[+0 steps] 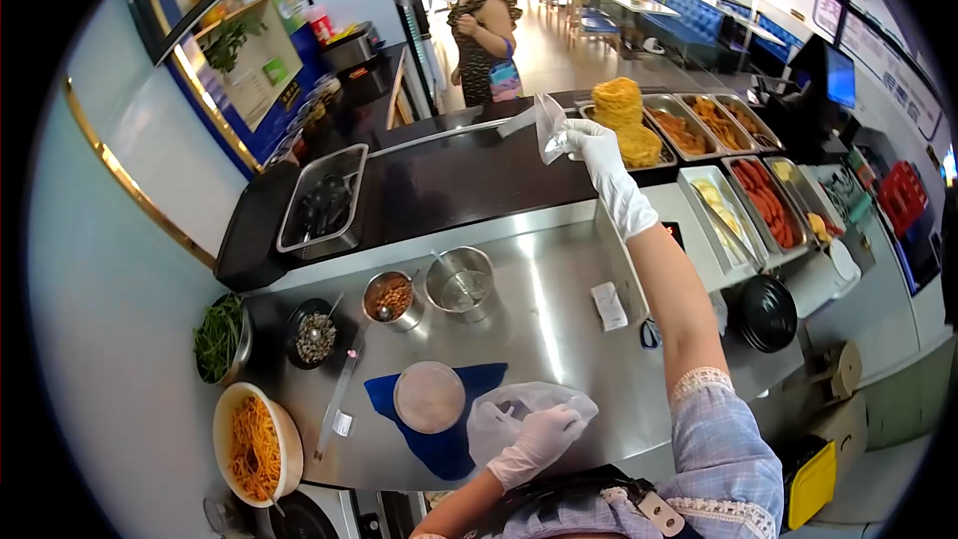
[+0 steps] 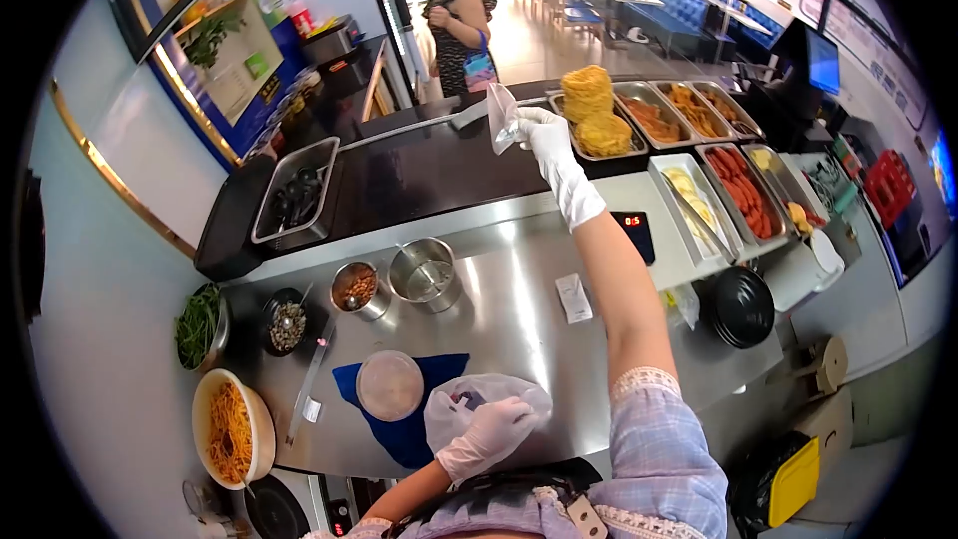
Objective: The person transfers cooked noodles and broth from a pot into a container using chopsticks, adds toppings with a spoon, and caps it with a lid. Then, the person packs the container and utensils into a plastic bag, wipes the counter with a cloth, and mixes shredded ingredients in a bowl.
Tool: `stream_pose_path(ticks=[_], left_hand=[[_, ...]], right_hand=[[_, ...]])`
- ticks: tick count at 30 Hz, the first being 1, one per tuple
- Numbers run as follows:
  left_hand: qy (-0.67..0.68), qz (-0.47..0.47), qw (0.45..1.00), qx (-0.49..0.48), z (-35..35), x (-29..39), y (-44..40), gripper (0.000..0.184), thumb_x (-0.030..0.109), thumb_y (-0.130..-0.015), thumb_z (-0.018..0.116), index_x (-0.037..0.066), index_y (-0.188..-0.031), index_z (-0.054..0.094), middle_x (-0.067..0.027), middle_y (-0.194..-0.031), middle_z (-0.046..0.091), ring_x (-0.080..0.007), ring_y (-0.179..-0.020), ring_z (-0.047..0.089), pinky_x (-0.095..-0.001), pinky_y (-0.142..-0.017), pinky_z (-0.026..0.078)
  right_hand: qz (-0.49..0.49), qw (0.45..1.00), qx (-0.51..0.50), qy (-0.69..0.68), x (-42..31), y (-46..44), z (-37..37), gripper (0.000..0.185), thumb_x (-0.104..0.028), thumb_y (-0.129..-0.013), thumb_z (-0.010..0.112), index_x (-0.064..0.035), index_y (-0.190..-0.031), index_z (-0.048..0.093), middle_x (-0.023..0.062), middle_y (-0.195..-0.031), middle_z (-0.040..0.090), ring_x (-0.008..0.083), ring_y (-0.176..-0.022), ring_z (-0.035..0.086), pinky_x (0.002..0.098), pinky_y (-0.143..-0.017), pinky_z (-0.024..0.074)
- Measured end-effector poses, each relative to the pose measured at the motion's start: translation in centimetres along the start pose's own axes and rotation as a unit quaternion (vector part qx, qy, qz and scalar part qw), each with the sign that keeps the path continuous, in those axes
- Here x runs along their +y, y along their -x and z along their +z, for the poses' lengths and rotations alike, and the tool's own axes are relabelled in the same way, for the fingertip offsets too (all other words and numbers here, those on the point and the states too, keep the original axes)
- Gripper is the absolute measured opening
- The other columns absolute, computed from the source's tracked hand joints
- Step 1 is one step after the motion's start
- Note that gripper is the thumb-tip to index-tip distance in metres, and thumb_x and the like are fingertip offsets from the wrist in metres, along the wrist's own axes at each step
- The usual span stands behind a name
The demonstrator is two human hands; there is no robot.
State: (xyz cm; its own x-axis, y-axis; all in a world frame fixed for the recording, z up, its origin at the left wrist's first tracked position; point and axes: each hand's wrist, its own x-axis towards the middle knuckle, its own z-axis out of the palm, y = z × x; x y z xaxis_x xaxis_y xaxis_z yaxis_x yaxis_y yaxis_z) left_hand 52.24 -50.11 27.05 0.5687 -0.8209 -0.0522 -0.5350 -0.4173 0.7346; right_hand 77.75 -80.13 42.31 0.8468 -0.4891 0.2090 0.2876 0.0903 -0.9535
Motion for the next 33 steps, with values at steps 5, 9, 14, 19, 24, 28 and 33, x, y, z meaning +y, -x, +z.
stream_pose_path(ticks=[5,9,14,19,24,28,33], left_hand=[[0.061,0.004,0.997,0.049,-1.7,-1.3,0.5,0.016,0.020,-0.085,0.057,0.006,-0.085,0.063,-0.0115,-0.086,0.062,-0.0308,-0.078,0.061,-0.0369,-0.068,0.049],[0.031,0.040,0.998,0.029,-1.4,-3.0,-0.2,0.018,0.023,-0.086,0.056,0.006,-0.089,0.063,-0.0101,-0.088,0.061,-0.0308,-0.080,0.060,-0.0376,-0.069,0.050],[0.025,0.026,0.999,-0.022,-1.4,-3.4,-0.9,0.023,0.028,-0.088,0.054,0.007,-0.091,0.063,-0.0099,-0.089,0.060,-0.0318,-0.077,0.060,-0.0390,-0.066,0.050],[0.059,0.019,0.998,-0.022,-1.4,-4.8,-1.8,0.023,0.030,-0.088,0.054,0.009,-0.091,0.064,-0.0084,-0.090,0.061,-0.0306,-0.078,0.061,-0.0373,-0.065,0.050],[0.092,0.018,0.996,-0.006,-0.9,-5.0,-2.3,0.018,0.028,-0.085,0.059,0.011,-0.086,0.065,-0.0058,-0.087,0.063,-0.0286,-0.075,0.062,-0.0360,-0.063,0.051],[0.110,0.008,0.994,-0.002,-1.1,-5.0,-2.7,0.016,0.026,-0.084,0.059,0.011,-0.083,0.064,-0.0054,-0.084,0.063,-0.0287,-0.071,0.062,-0.0364,-0.062,0.051],[0.083,0.033,0.995,0.030,-1.1,-5.0,-2.7,0.016,0.023,-0.084,0.058,0.009,-0.076,0.060,-0.0118,-0.078,0.060,-0.0332,-0.069,0.060,-0.0407,-0.059,0.048]], right_hand=[[-0.004,1.000,0.027,0.011,3.5,-4.6,4.5,0.016,0.000,-0.079,0.065,0.0001,-0.095,0.067,0.0049,-0.080,0.067,0.0088,-0.063,0.060,0.0202,-0.054,0.0448],[-0.022,0.999,0.021,-0.034,5.9,-7.8,7.1,0.020,0.004,-0.080,0.062,0.0052,-0.100,0.065,0.0080,-0.082,0.067,0.0088,-0.064,0.060,0.0212,-0.056,0.0464],[-0.008,0.998,0.032,-0.052,8.5,-11.0,8.7,0.016,0.001,-0.083,0.060,0.0047,-0.098,0.066,0.0044,-0.077,0.065,0.0074,-0.058,0.055,0.0198,-0.052,0.0441],[-0.007,0.999,0.021,-0.043,10.2,-12.8,9.5,0.016,-0.001,-0.084,0.060,0.0042,-0.097,0.067,0.0029,-0.075,0.064,0.0071,-0.057,0.054,0.0205,-0.051,0.0432],[-0.033,0.998,0.056,-0.002,12.2,-13.9,10.2,0.018,-0.001,-0.084,0.059,0.0046,-0.099,0.067,0.0026,-0.077,0.064,0.0079,-0.059,0.055,0.0209,-0.054,0.0438],[-0.017,0.999,0.014,-0.025,13.0,-14.2,10.0,0.024,-0.004,-0.085,0.059,0.0017,-0.108,0.065,0.0037,-0.087,0.066,0.0084,-0.068,0.058,0.0198,-0.060,0.0446],[-0.147,0.967,0.090,0.187,14.5,-14.2,9.5,0.032,-0.012,-0.083,0.065,0.0043,-0.110,0.062,0.0112,-0.098,0.068,0.0192,-0.084,0.062,0.0270,-0.079,0.0480]])
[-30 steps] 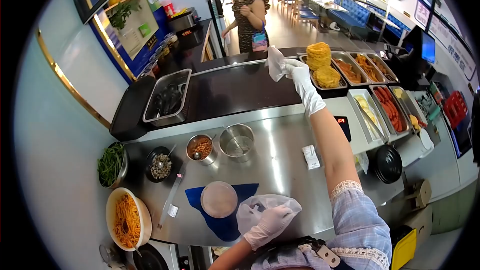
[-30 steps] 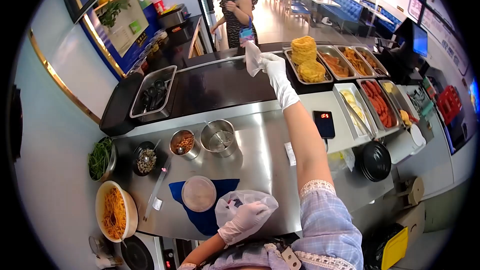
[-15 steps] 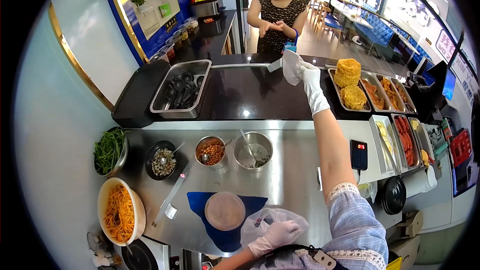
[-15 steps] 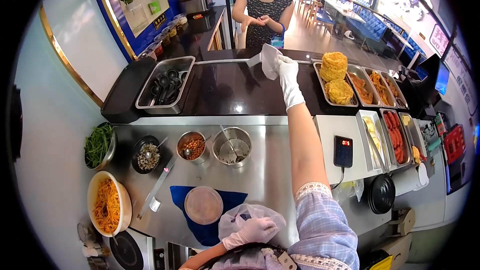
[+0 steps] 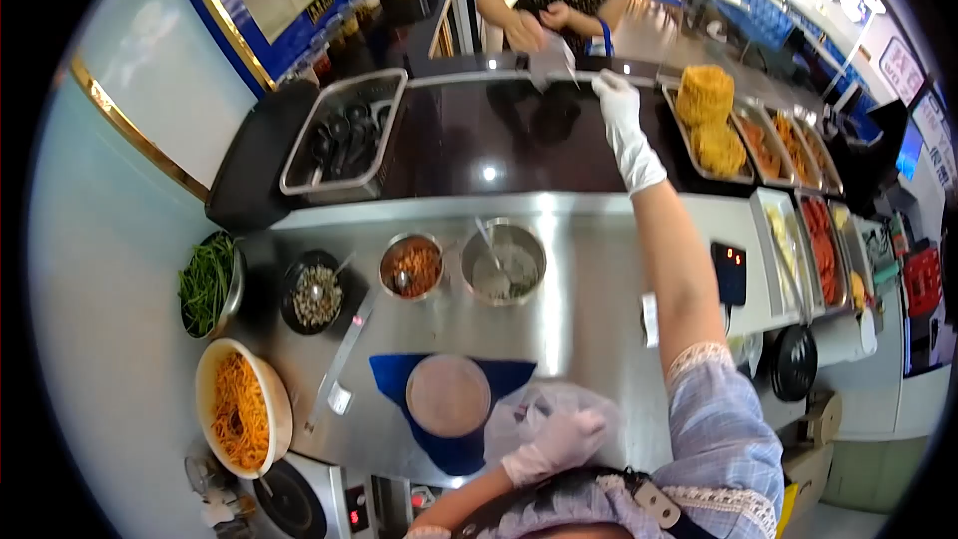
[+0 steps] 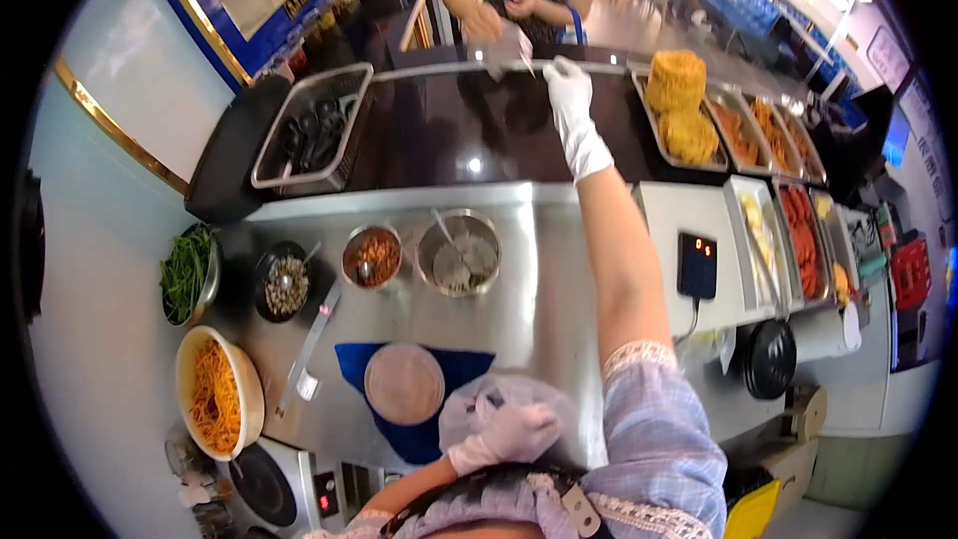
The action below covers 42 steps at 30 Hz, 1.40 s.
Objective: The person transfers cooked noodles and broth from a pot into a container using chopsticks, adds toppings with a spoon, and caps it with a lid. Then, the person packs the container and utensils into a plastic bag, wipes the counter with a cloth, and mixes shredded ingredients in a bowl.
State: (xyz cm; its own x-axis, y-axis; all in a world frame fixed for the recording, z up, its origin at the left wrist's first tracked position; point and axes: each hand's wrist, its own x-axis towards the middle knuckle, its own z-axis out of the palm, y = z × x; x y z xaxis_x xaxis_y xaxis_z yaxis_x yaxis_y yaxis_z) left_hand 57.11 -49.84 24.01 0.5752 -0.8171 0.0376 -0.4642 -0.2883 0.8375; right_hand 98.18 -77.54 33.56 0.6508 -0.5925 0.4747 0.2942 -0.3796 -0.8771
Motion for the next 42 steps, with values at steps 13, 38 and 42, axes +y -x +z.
stream_pose_path(ticks=[13,38,42], left_hand=[[-0.318,0.160,0.933,0.049,0.6,0.4,2.2,0.014,0.015,-0.076,0.057,0.010,-0.089,0.056,-0.0017,-0.067,0.052,-0.0172,-0.055,0.057,-0.0277,-0.045,0.046],[-0.451,-0.240,0.859,0.019,0.2,-5.3,7.5,0.031,0.032,-0.075,0.066,0.006,-0.092,0.066,-0.0119,-0.079,0.066,-0.0281,-0.076,0.063,-0.0385,-0.068,0.049],[-0.520,-0.068,0.851,0.034,0.4,-1.3,5.3,0.017,0.008,-0.077,0.051,0.003,-0.088,0.063,-0.0185,-0.099,0.062,-0.0276,-0.077,0.064,-0.0433,-0.069,0.049]], right_hand=[[0.155,0.630,-0.759,-0.060,-14.2,32.4,-18.6,0.021,-0.013,-0.088,0.046,-0.0017,-0.093,0.063,0.0081,-0.091,0.065,0.0170,-0.086,0.061,0.0311,-0.078,0.0481],[0.026,0.789,-0.572,0.223,-10.7,42.0,-24.0,0.035,-0.013,-0.082,0.060,-0.0144,-0.117,0.059,0.0110,-0.114,0.060,0.0311,-0.105,0.056,0.0358,-0.091,0.0454],[0.054,0.855,-0.488,0.167,-10.0,41.9,-23.7,0.032,-0.007,-0.086,0.050,-0.0126,-0.116,0.060,0.0117,-0.115,0.059,0.0287,-0.106,0.055,0.0327,-0.092,0.0447]])
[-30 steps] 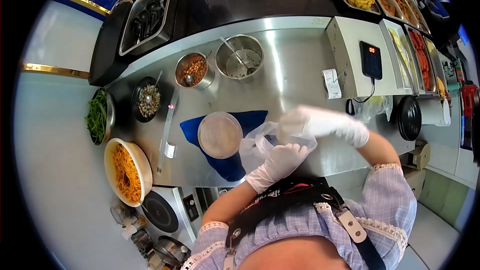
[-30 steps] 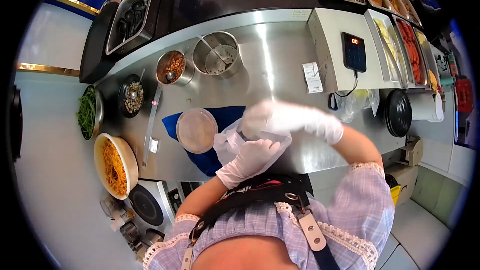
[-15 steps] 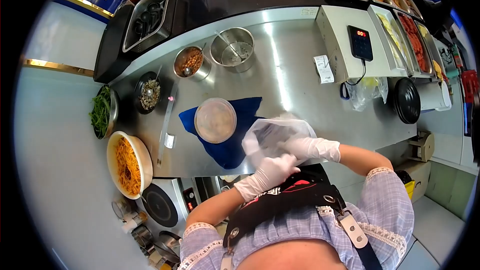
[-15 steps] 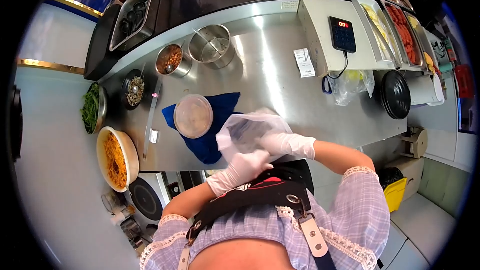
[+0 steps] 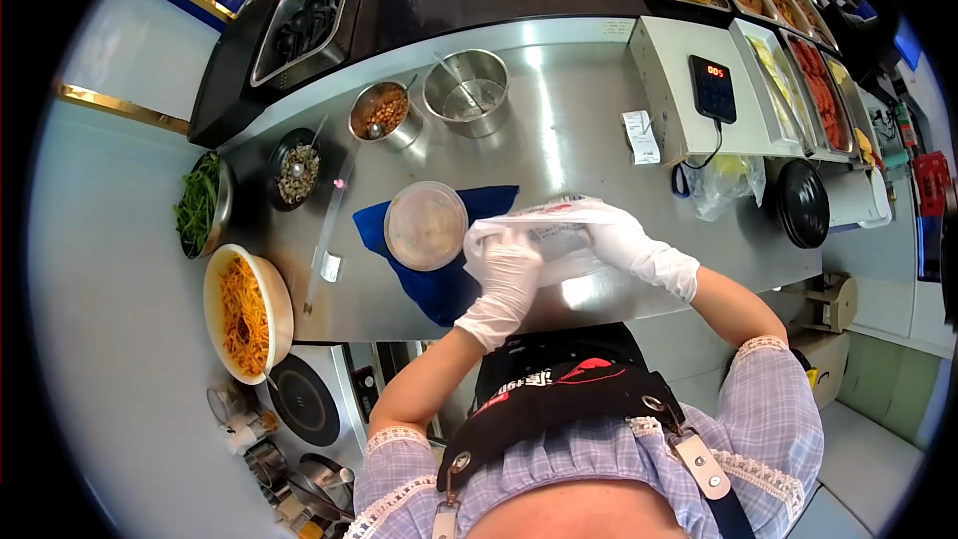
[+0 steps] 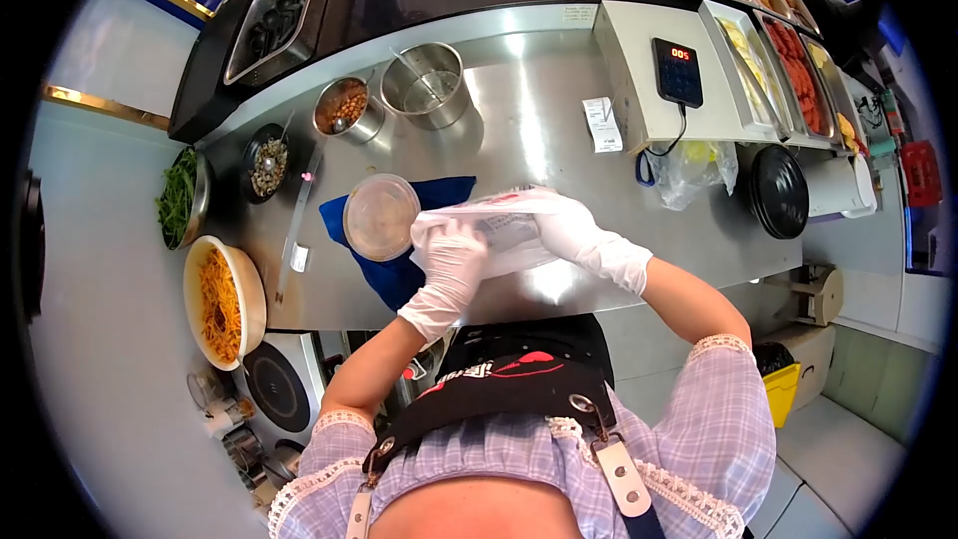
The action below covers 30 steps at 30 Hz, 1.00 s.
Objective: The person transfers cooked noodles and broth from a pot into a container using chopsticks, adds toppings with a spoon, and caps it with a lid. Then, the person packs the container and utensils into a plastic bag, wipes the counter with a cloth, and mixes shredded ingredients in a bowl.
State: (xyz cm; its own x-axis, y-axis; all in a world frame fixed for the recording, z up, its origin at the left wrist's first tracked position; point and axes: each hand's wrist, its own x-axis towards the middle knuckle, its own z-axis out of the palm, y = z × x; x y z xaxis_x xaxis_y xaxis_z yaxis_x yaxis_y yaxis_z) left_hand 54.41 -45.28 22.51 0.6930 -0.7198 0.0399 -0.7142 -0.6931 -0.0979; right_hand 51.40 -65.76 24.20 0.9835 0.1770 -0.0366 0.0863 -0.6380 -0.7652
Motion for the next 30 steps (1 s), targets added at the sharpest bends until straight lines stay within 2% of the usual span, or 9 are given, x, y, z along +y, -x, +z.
stream_pose_path(ticks=[8,11,15,17,19,21,23,25,30], left_hand=[[0.252,-0.085,0.925,-0.271,0.6,0.8,-2.2,0.022,0.010,-0.080,0.055,0.002,-0.100,0.057,-0.0187,-0.101,0.061,-0.0325,-0.091,0.063,-0.0400,-0.081,0.049],[0.285,-0.008,0.958,0.027,-0.2,-1.0,-2.1,0.037,0.017,-0.072,0.068,0.007,-0.107,0.059,-0.0151,-0.098,0.064,-0.0344,-0.089,0.061,-0.0387,-0.079,0.049],[0.372,-0.176,0.908,-0.073,0.4,-1.1,-3.2,0.029,0.017,-0.076,0.064,0.007,-0.103,0.061,-0.0153,-0.099,0.063,-0.0333,-0.090,0.060,-0.0392,-0.077,0.049],[0.481,-0.211,0.850,-0.029,3.1,0.0,-2.5,0.023,0.018,-0.080,0.058,0.008,-0.101,0.063,-0.0142,-0.102,0.062,-0.0331,-0.088,0.061,-0.0391,-0.076,0.049],[-0.112,0.207,0.962,-0.138,1.7,1.3,-2.7,0.024,0.020,-0.082,0.055,0.008,-0.100,0.062,-0.0147,-0.107,0.060,-0.0326,-0.097,0.058,-0.0406,-0.080,0.047],[0.152,0.089,0.962,-0.209,0.0,1.8,-2.5,0.037,0.022,-0.077,0.060,0.007,-0.110,0.058,-0.0162,-0.117,0.055,-0.0339,-0.107,0.051,-0.0426,-0.088,0.044],[0.219,0.123,0.966,0.062,1.4,1.6,-2.5,0.061,0.023,-0.070,0.067,0.006,-0.126,0.048,-0.0192,-0.128,0.046,-0.0380,-0.119,0.041,-0.0451,-0.098,0.037],[0.271,0.057,0.961,-0.024,6.3,0.7,-3.1,0.105,0.036,-0.056,0.080,0.006,-0.141,0.027,-0.0223,-0.146,0.019,-0.0453,-0.135,0.015,-0.0496,-0.110,0.018],[0.211,-0.002,0.961,-0.180,7.5,-1.5,-5.1,0.132,0.047,-0.040,0.084,0.005,-0.144,0.015,-0.0258,-0.147,0.015,-0.0470,-0.135,0.013,-0.0561,-0.109,0.013]], right_hand=[[-0.036,0.985,0.117,0.124,4.0,-0.5,0.6,0.032,-0.003,-0.079,0.055,-0.0083,-0.110,0.061,0.0138,-0.114,0.059,0.0309,-0.108,0.053,0.0346,-0.094,0.0434],[0.020,0.997,0.069,0.037,2.4,-0.2,0.1,0.030,-0.007,-0.079,0.057,-0.0085,-0.108,0.061,0.0123,-0.113,0.059,0.0299,-0.107,0.054,0.0343,-0.094,0.0433],[0.014,0.988,0.076,0.132,4.4,-0.9,2.5,0.032,-0.020,-0.085,0.051,-0.0056,-0.114,0.056,0.0144,-0.107,0.060,0.0264,-0.101,0.058,0.0350,-0.083,0.0480],[0.107,0.904,-0.183,0.370,3.5,-1.9,2.2,0.048,-0.025,-0.077,0.062,-0.0048,-0.119,0.051,0.0147,-0.110,0.058,0.0254,-0.100,0.058,0.0371,-0.080,0.0486],[0.053,0.885,-0.174,0.427,3.8,-2.1,2.2,0.054,-0.025,-0.073,0.065,-0.0043,-0.120,0.049,0.0153,-0.111,0.057,0.0262,-0.101,0.058,0.0371,-0.081,0.0484],[-0.001,0.861,-0.164,0.482,4.5,-2.3,2.5,0.061,-0.026,-0.070,0.068,-0.0038,-0.122,0.047,0.0160,-0.113,0.055,0.0271,-0.101,0.057,0.0371,-0.081,0.0482],[-0.042,0.858,-0.168,0.483,5.9,-2.2,3.5,0.057,-0.022,-0.070,0.066,-0.0026,-0.120,0.048,0.0148,-0.114,0.054,0.0281,-0.100,0.058,0.0359,-0.080,0.0479],[-0.080,0.888,-0.117,0.437,7.8,-1.6,4.1,0.048,-0.016,-0.074,0.060,0.0000,-0.118,0.049,0.0150,-0.111,0.055,0.0283,-0.099,0.057,0.0368,-0.080,0.0484],[-0.198,0.924,-0.152,0.290,6.1,0.7,1.1,0.041,-0.005,-0.077,0.052,0.0015,-0.117,0.050,0.0149,-0.117,0.052,0.0299,-0.107,0.053,0.0363,-0.089,0.0477]])
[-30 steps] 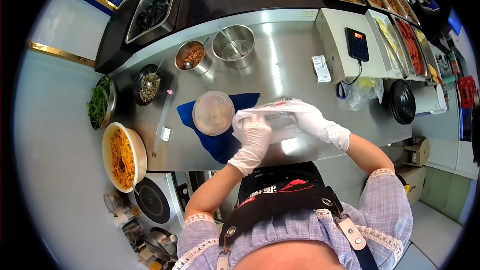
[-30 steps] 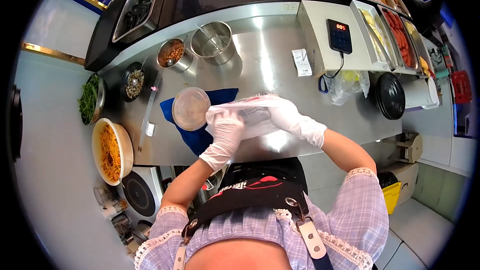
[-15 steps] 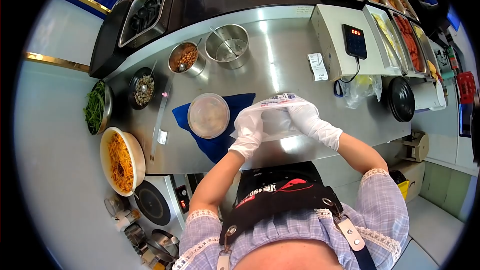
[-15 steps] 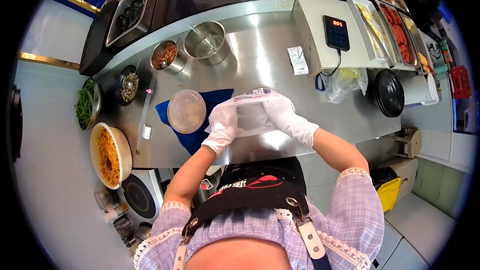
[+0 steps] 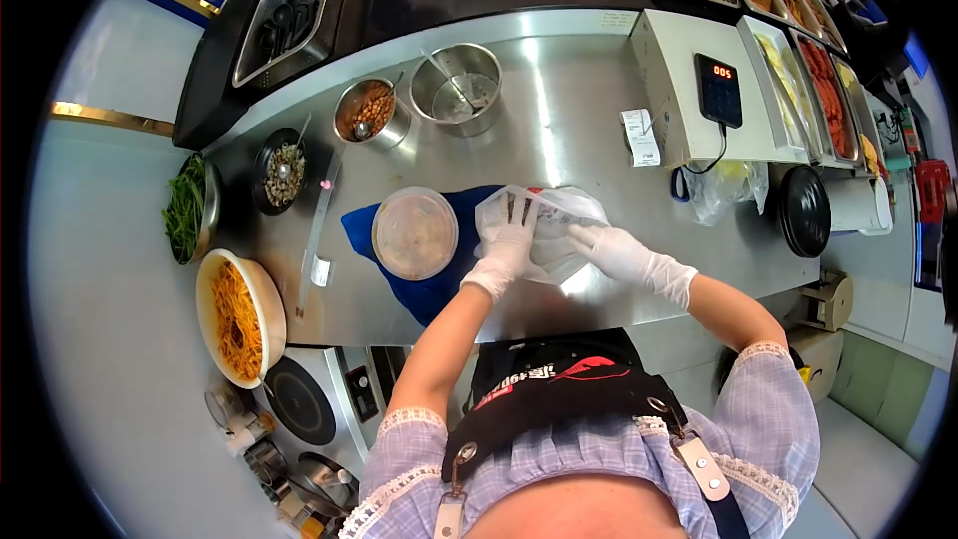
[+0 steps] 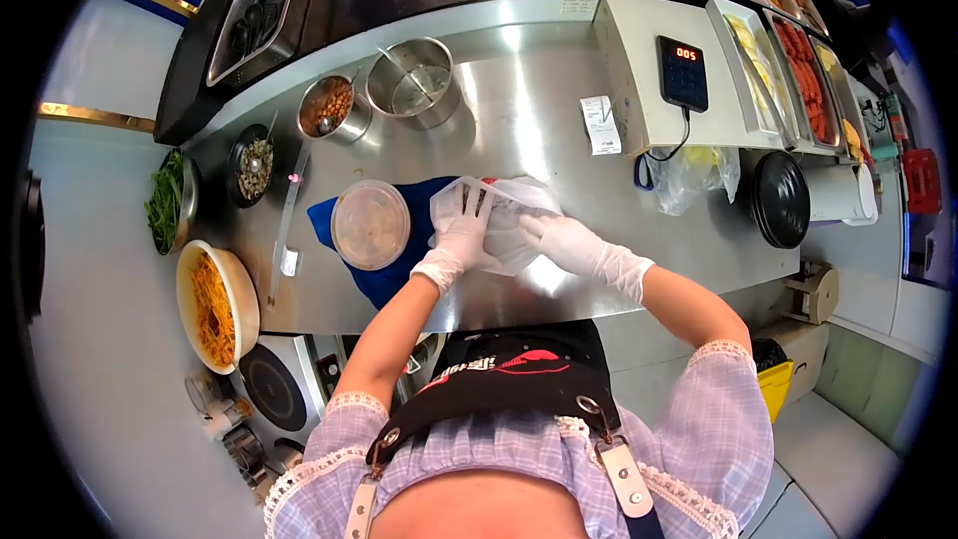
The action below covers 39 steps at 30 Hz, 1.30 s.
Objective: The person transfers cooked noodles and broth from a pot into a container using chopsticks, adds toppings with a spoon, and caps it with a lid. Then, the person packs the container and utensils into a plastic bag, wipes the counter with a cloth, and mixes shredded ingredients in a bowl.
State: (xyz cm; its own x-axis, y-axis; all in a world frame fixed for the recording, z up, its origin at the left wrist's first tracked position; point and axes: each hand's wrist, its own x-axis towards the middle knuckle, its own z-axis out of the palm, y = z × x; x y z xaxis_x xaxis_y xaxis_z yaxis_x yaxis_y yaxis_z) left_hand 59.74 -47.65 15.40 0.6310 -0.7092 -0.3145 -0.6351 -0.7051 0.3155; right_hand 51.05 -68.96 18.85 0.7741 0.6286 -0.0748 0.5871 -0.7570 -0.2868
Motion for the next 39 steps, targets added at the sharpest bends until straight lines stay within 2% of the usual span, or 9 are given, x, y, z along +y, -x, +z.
stream_pose_path(ticks=[2,6,12,15,17,29,33,35,39], left_hand=[[-0.037,-0.005,0.999,0.000,0.2,0.4,-0.1,0.133,0.047,-0.038,0.084,0.004,-0.144,0.016,-0.0272,-0.146,0.016,-0.0470,-0.134,0.016,-0.0569,-0.109,0.013],[-0.074,-0.024,0.996,-0.040,-0.8,1.4,-0.2,0.129,0.048,-0.041,0.083,0.004,-0.144,0.018,-0.0271,-0.146,0.016,-0.0424,-0.137,0.014,-0.0496,-0.112,0.012],[0.037,0.076,0.988,0.131,-2.3,3.8,3.6,0.043,0.015,-0.074,0.060,0.005,-0.116,0.053,-0.0114,-0.127,0.049,-0.0304,-0.115,0.049,-0.0456,-0.092,0.041],[-0.067,0.037,0.989,0.123,0.1,2.4,3.2,0.058,0.022,-0.071,0.067,0.007,-0.124,0.049,-0.0131,-0.132,0.045,-0.0298,-0.121,0.044,-0.0432,-0.097,0.039],[0.012,0.089,0.992,0.094,-0.6,-0.3,3.3,0.083,0.027,-0.059,0.077,0.009,-0.132,0.043,-0.0150,-0.133,0.041,-0.0341,-0.125,0.038,-0.0441,-0.102,0.033],[0.069,0.065,0.987,0.128,2.8,2.1,2.9,0.070,0.019,-0.062,0.073,0.001,-0.123,0.045,-0.0196,-0.137,0.032,-0.0383,-0.129,0.030,-0.0472,-0.102,0.035],[-0.029,0.124,0.962,0.243,0.4,3.4,4.7,0.046,0.015,-0.068,0.064,0.002,-0.111,0.055,-0.0173,-0.120,0.050,-0.0322,-0.118,0.045,-0.0450,-0.098,0.038],[0.099,0.164,0.937,0.291,-4.5,4.6,7.6,0.024,0.013,-0.074,0.062,0.005,-0.097,0.062,-0.0094,-0.097,0.060,-0.0250,-0.093,0.059,-0.0375,-0.081,0.046],[0.220,-0.055,0.862,0.454,-6.5,0.3,12.9,0.016,0.009,-0.082,0.064,0.005,-0.096,0.060,-0.0067,-0.095,0.060,-0.0216,-0.083,0.058,-0.0332,-0.073,0.048]], right_hand=[[0.043,0.992,0.119,0.006,-0.3,0.2,0.2,0.047,-0.013,-0.079,0.055,-0.0030,-0.124,0.048,0.0149,-0.124,0.049,0.0298,-0.108,0.053,0.0376,-0.088,0.0476],[0.196,0.978,0.075,0.017,-1.2,-1.7,0.6,0.064,-0.027,-0.074,0.065,-0.0036,-0.130,0.044,0.0159,-0.127,0.046,0.0301,-0.108,0.052,0.0393,-0.088,0.0467],[0.228,0.971,-0.014,0.069,-0.8,-2.2,1.6,0.089,-0.036,-0.060,0.075,-0.0028,-0.134,0.038,0.0198,-0.130,0.043,0.0299,-0.111,0.051,0.0387,-0.091,0.0441],[0.241,0.965,-0.072,0.078,-0.7,-2.5,2.0,0.089,-0.034,-0.062,0.075,-0.0014,-0.136,0.036,0.0205,-0.135,0.040,0.0327,-0.119,0.046,0.0404,-0.092,0.0428],[0.231,0.969,-0.018,0.086,0.0,-1.8,3.4,0.084,-0.030,-0.064,0.072,-0.0018,-0.135,0.037,0.0199,-0.135,0.041,0.0320,-0.120,0.044,0.0402,-0.093,0.0415],[0.155,0.979,0.126,0.049,-1.7,-2.0,0.5,0.038,-0.018,-0.072,0.062,-0.0042,-0.108,0.058,0.0103,-0.111,0.055,0.0253,-0.100,0.052,0.0382,-0.089,0.0406],[0.133,0.974,0.173,0.057,-2.8,-3.6,-0.9,0.030,-0.016,-0.071,0.063,-0.0053,-0.099,0.061,0.0074,-0.102,0.057,0.0247,-0.094,0.052,0.0395,-0.086,0.0407],[0.098,0.958,0.269,0.031,-3.4,-5.0,-2.2,0.023,-0.012,-0.072,0.066,-0.0060,-0.094,0.062,0.0060,-0.097,0.059,0.0236,-0.094,0.053,0.0418,-0.086,0.0396],[0.087,0.923,0.328,-0.184,-5.2,-9.8,-5.2,0.017,-0.007,-0.075,0.062,-0.0034,-0.091,0.063,0.0101,-0.094,0.062,0.0276,-0.087,0.058,0.0380,-0.076,0.0460]])
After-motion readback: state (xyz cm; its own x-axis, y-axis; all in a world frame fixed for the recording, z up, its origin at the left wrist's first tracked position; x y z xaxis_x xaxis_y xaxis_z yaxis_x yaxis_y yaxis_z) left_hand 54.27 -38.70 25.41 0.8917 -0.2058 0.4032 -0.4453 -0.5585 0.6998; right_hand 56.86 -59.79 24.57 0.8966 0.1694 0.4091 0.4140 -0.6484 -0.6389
